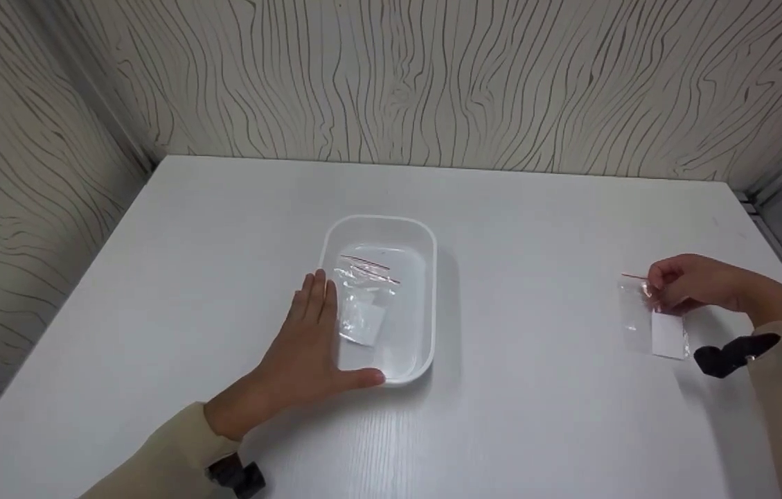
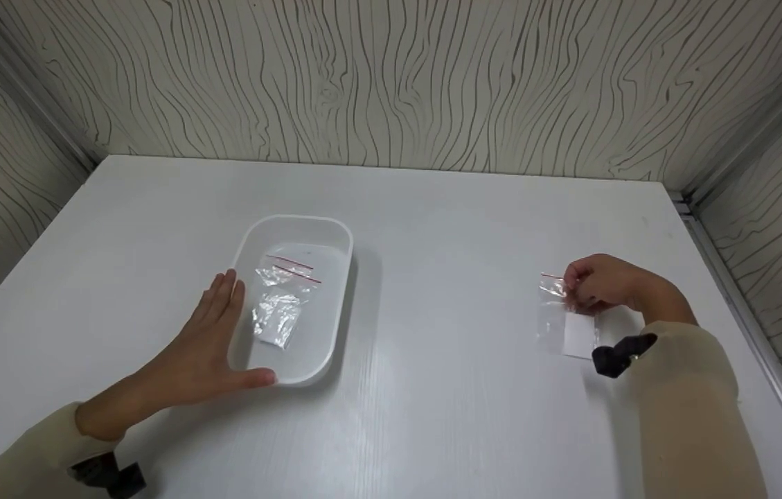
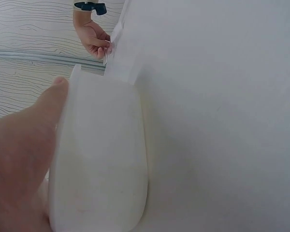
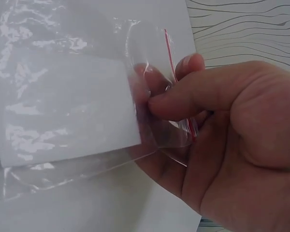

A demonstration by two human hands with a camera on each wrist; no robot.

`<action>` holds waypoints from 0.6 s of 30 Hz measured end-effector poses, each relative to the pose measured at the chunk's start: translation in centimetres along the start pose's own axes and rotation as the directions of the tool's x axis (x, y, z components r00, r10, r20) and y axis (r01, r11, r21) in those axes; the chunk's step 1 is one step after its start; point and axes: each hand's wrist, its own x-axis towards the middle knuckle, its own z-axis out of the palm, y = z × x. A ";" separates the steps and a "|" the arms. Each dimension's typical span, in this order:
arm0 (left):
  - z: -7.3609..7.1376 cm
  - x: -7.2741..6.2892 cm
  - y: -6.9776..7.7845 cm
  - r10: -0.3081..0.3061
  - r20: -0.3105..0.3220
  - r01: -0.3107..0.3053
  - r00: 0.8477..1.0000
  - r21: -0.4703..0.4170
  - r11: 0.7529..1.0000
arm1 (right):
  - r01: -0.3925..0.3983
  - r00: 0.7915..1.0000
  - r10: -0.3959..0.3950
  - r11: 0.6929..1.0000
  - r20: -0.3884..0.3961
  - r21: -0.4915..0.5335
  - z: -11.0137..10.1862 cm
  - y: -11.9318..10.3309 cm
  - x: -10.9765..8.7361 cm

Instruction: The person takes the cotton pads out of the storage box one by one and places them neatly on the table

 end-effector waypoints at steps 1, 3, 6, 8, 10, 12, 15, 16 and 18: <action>0.0 0.0 0.0 -0.003 0.003 0.003 1.000 -0.003 1.000 | 0.001 1.000 -0.001 1.000 -0.008 -0.016 0.1 -0.1 0.0; 0.1 0.0 -0.1 -0.005 0.007 0.005 1.000 -0.006 1.000 | 0.005 1.000 -0.007 0.999 -0.025 -0.051 0.2 -0.2 0.1; 0.1 0.0 -0.2 -0.006 0.008 0.006 1.000 -0.007 1.000 | 0.022 0.999 -0.026 0.995 -0.036 -0.098 0.3 -0.3 0.1; 0.1 0.0 -0.2 -0.007 0.006 0.007 1.000 -0.011 1.000 | 0.027 0.999 -0.031 0.993 -0.039 -0.112 0.3 -0.4 0.1; 0.1 0.0 -0.1 -0.010 0.007 0.010 1.000 -0.012 1.000 | 0.034 0.998 -0.039 0.993 -0.039 -0.116 0.2 -0.4 0.1; 0.1 0.0 -0.1 -0.012 0.008 0.012 1.000 -0.013 1.000 | 0.041 0.998 -0.045 0.993 -0.041 -0.111 0.1 -0.4 0.1; 0.1 0.1 -0.1 -0.016 0.011 0.016 1.000 -0.006 1.000 | 0.049 0.998 -0.055 0.992 -0.045 -0.114 0.1 -0.3 0.2; 0.1 0.1 -0.1 -0.017 0.012 0.017 1.000 -0.004 1.000 | 0.050 0.997 -0.056 0.992 -0.047 -0.115 0.1 -0.3 0.2; 0.1 0.2 -0.1 -0.019 0.015 0.019 1.000 -0.004 1.000 | 0.049 0.997 -0.057 0.990 -0.055 -0.131 0.1 -0.3 0.1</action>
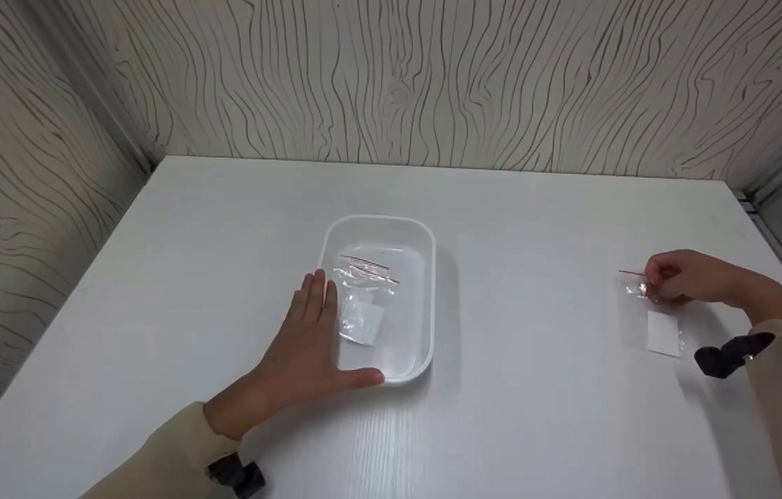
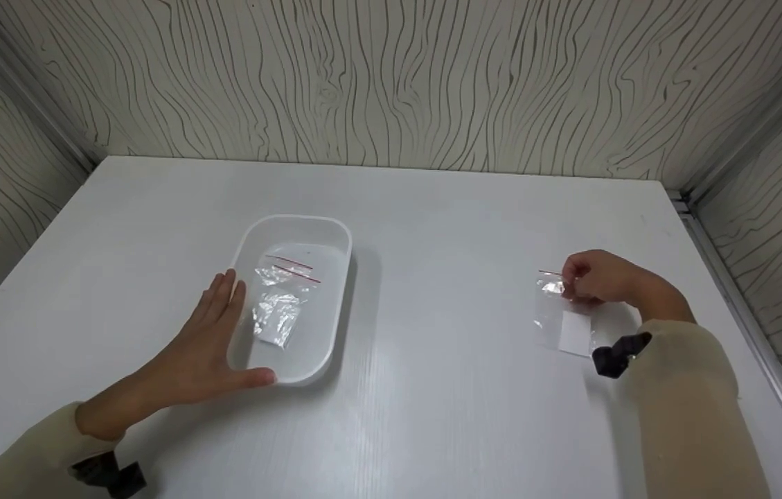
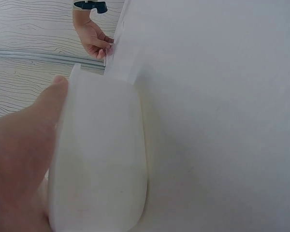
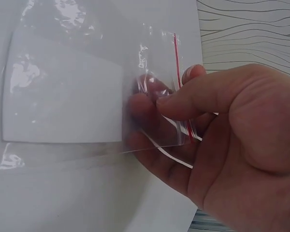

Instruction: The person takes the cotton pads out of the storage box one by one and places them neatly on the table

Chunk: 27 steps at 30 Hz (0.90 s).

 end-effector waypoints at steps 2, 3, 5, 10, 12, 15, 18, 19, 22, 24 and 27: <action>-0.1 0.0 0.0 -0.002 0.005 0.002 1.000 0.000 1.000 | 0.000 1.000 0.000 1.000 -0.012 -0.007 0.0 0.0 0.0; -0.1 0.0 0.0 -0.001 0.006 0.001 1.000 0.001 1.000 | 0.000 1.000 0.000 1.000 -0.018 -0.004 0.1 0.0 0.0; -0.1 -0.1 0.1 0.001 0.006 -0.001 1.000 -0.001 1.000 | -0.002 1.000 0.002 1.000 -0.030 0.001 0.1 0.0 0.1; -0.2 -0.1 0.1 0.005 0.003 -0.005 1.000 -0.002 1.000 | -0.003 0.999 0.004 1.000 -0.052 0.017 0.1 0.2 0.0; -0.2 -0.2 0.1 0.005 0.002 -0.005 1.000 -0.007 1.000 | 0.001 0.998 0.000 1.000 -0.059 0.015 0.1 0.2 0.0; -0.2 -0.1 0.1 0.006 0.000 -0.006 1.000 -0.013 1.000 | 0.010 0.997 -0.010 1.000 -0.071 -0.005 0.1 0.2 0.0; -0.2 -0.2 0.1 0.007 -0.003 -0.007 1.000 -0.015 1.000 | 0.020 0.996 -0.024 0.999 -0.086 -0.041 0.1 0.2 0.0; -0.2 -0.2 0.1 0.007 -0.004 -0.007 1.000 -0.014 1.000 | 0.020 0.996 -0.025 0.999 -0.091 -0.051 0.1 0.2 0.0; -0.2 -0.2 0.1 0.004 -0.002 -0.004 1.000 -0.018 1.000 | 0.022 0.995 -0.028 0.998 -0.101 -0.067 0.0 0.2 0.0; -0.2 -0.1 0.1 0.005 0.001 -0.005 1.000 -0.015 1.000 | 0.023 0.994 -0.031 0.997 -0.104 -0.075 -0.1 0.2 0.0; -0.2 -0.1 0.1 0.006 0.003 -0.006 1.000 -0.011 1.000 | 0.032 0.993 -0.042 0.995 -0.111 -0.090 -0.1 0.2 0.1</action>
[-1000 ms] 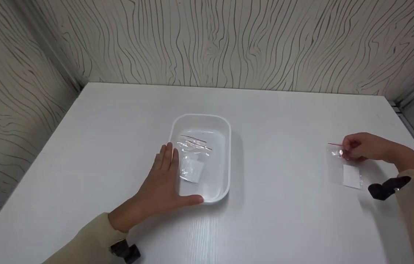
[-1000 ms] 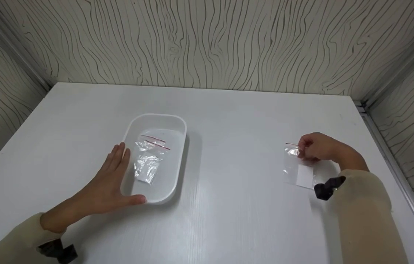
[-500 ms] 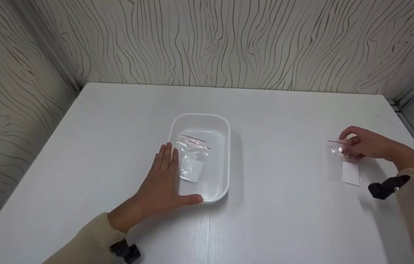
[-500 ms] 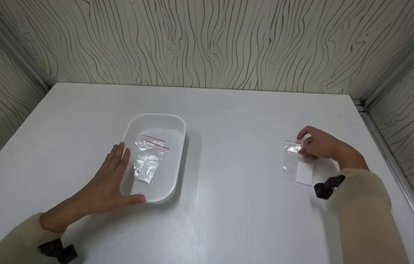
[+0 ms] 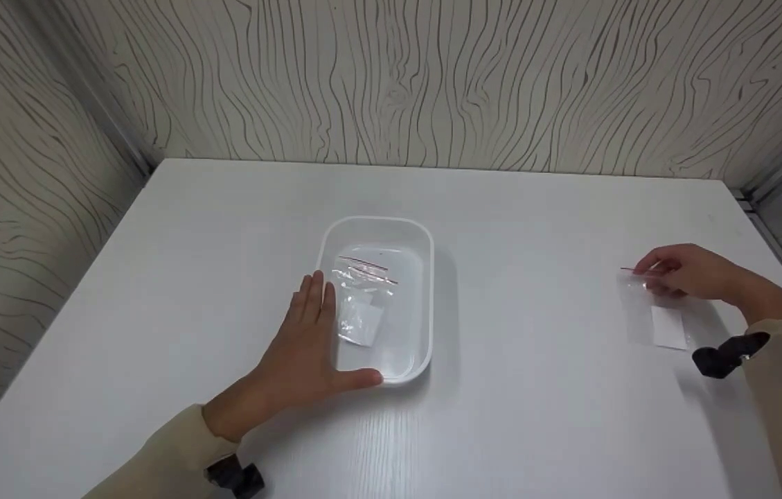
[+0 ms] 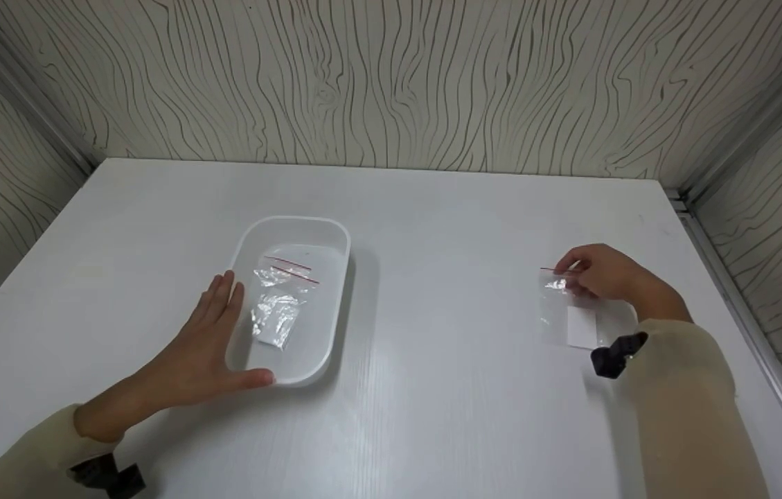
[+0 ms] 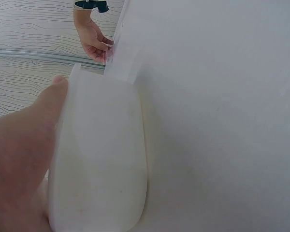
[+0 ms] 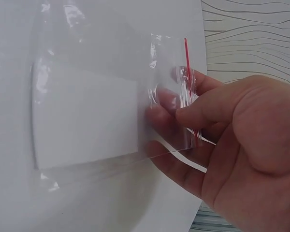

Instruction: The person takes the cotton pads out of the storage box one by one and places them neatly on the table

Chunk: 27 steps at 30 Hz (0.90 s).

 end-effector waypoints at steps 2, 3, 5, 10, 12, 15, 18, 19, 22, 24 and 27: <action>0.0 0.0 0.0 0.001 -0.003 -0.001 1.000 0.002 1.000 | 0.001 1.000 -0.001 1.000 -0.007 -0.006 0.0 -0.1 0.0; 0.0 0.0 0.0 -0.001 -0.003 0.001 1.000 0.003 1.000 | 0.003 1.000 -0.003 1.000 -0.011 -0.009 0.0 -0.1 0.0; 0.0 0.0 0.0 -0.003 -0.004 0.003 1.000 0.001 1.000 | 0.000 1.000 0.000 1.000 -0.021 -0.016 0.0 -0.2 0.0; 0.1 0.0 0.0 -0.006 0.000 0.006 1.000 -0.005 1.000 | -0.012 0.999 0.010 0.999 -0.046 -0.033 0.1 0.0 0.0; 0.1 0.0 0.0 -0.005 0.000 0.005 1.000 -0.002 1.000 | -0.011 0.999 0.010 0.999 -0.051 -0.037 0.1 0.1 0.0; 0.1 0.0 0.0 -0.005 0.001 0.005 1.000 0.003 1.000 | -0.009 0.999 0.007 0.999 -0.052 -0.040 0.0 0.2 0.0; 0.1 0.0 0.0 -0.008 0.002 0.008 1.000 0.001 1.000 | -0.008 0.998 0.005 0.999 -0.055 -0.054 0.0 0.2 -0.1; 0.1 0.0 0.0 -0.008 -0.001 0.008 1.000 -0.002 1.000 | -0.006 0.998 0.003 0.998 -0.055 -0.062 -0.1 0.2 -0.1; 0.1 0.0 0.0 -0.005 -0.006 0.005 1.000 -0.005 1.000 | 0.001 0.998 -0.006 0.996 -0.061 -0.087 -0.2 0.2 -0.2; 0.1 0.0 0.0 0.000 -0.011 0.000 1.000 -0.003 1.000 | -0.001 0.998 -0.005 0.995 -0.067 -0.099 -0.3 0.2 -0.3; 0.2 0.0 -0.1 -0.003 -0.009 0.003 1.000 0.001 1.000 | -0.004 0.997 -0.004 0.994 -0.073 -0.105 -0.4 0.3 -0.4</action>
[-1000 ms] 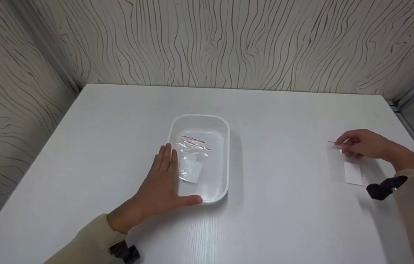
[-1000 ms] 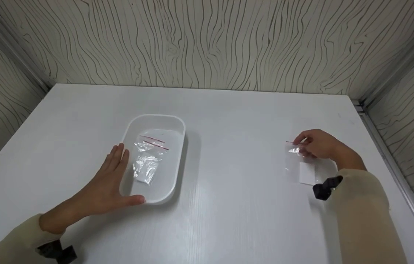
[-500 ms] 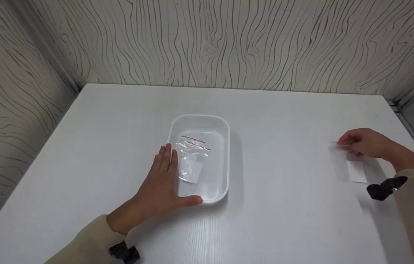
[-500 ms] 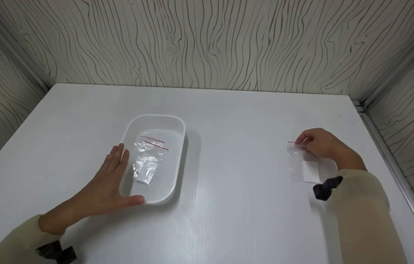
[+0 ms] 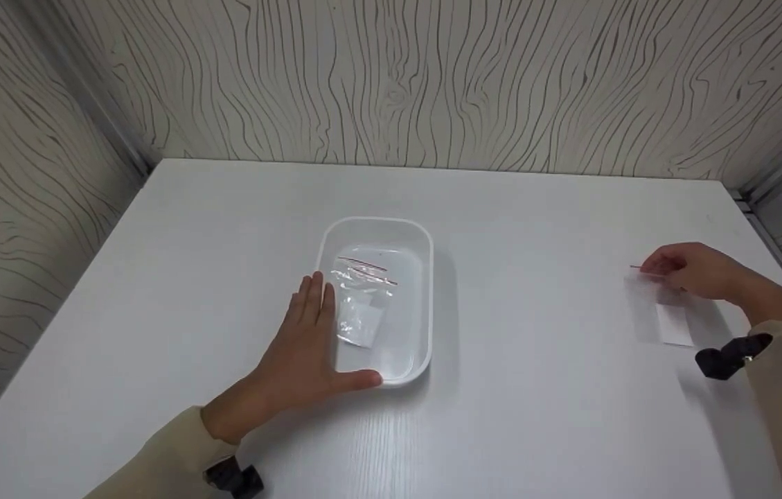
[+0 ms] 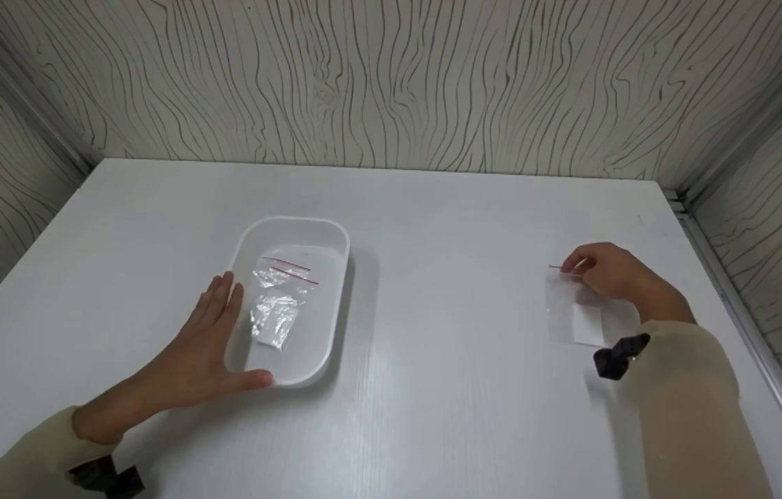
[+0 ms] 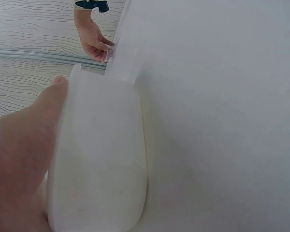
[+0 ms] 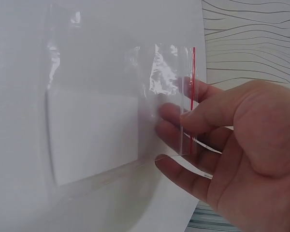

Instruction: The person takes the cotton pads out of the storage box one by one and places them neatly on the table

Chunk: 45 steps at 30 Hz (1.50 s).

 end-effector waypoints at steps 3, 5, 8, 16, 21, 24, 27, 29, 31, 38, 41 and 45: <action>0.0 0.0 0.0 -0.005 0.003 0.005 1.000 0.000 1.000 | 0.006 1.000 -0.006 1.000 -0.005 0.000 -0.1 0.1 -0.1; 0.0 0.0 0.0 -0.006 0.005 0.006 1.000 -0.001 1.000 | 0.010 1.000 -0.010 1.000 -0.008 -0.001 -0.1 0.2 -0.1; 0.1 0.0 -0.1 -0.004 0.004 0.004 1.000 -0.003 1.000 | 0.015 1.000 -0.015 1.000 -0.016 -0.012 0.0 0.3 0.0; 0.2 -0.1 -0.2 0.008 -0.009 -0.008 1.000 -0.004 1.000 | 0.013 1.000 -0.013 1.000 -0.021 -0.020 0.0 0.3 -0.1; 0.2 -0.1 -0.2 0.007 -0.005 -0.007 1.000 0.004 1.000 | -0.004 1.000 0.003 1.000 -0.023 -0.024 -0.1 0.3 -0.2; 0.1 -0.1 -0.2 0.010 -0.006 -0.010 1.000 0.004 1.000 | -0.015 0.999 0.014 1.000 -0.031 -0.019 -0.2 0.3 -0.3; 0.1 -0.1 -0.2 0.015 -0.010 -0.014 1.000 0.002 1.000 | -0.028 0.999 0.028 1.000 -0.037 -0.006 -0.3 0.2 -0.5; 0.1 -0.1 -0.1 0.015 -0.008 -0.015 1.000 0.008 1.000 | -0.026 0.999 0.026 1.000 -0.041 -0.002 -0.4 0.3 -0.7; 0.1 -0.1 -0.1 0.016 -0.009 -0.016 1.000 0.009 1.000 | -0.027 0.999 0.027 1.000 -0.045 -0.001 -0.5 0.3 -0.8; 0.2 -0.1 -0.2 0.011 -0.012 -0.011 1.000 0.000 1.000 | -0.034 0.999 0.035 0.999 -0.042 0.019 -0.9 0.2 -1.1; 0.2 -0.1 -0.2 0.008 -0.007 -0.008 1.000 -0.007 1.000 | -0.024 0.998 0.026 0.999 -0.054 0.025 -1.2 -0.1 -1.3; 0.2 0.0 -0.3 0.011 -0.004 -0.011 1.000 -0.009 1.000 | 0.009 0.996 -0.007 1.000 -0.084 0.029 -1.4 -0.5 -1.6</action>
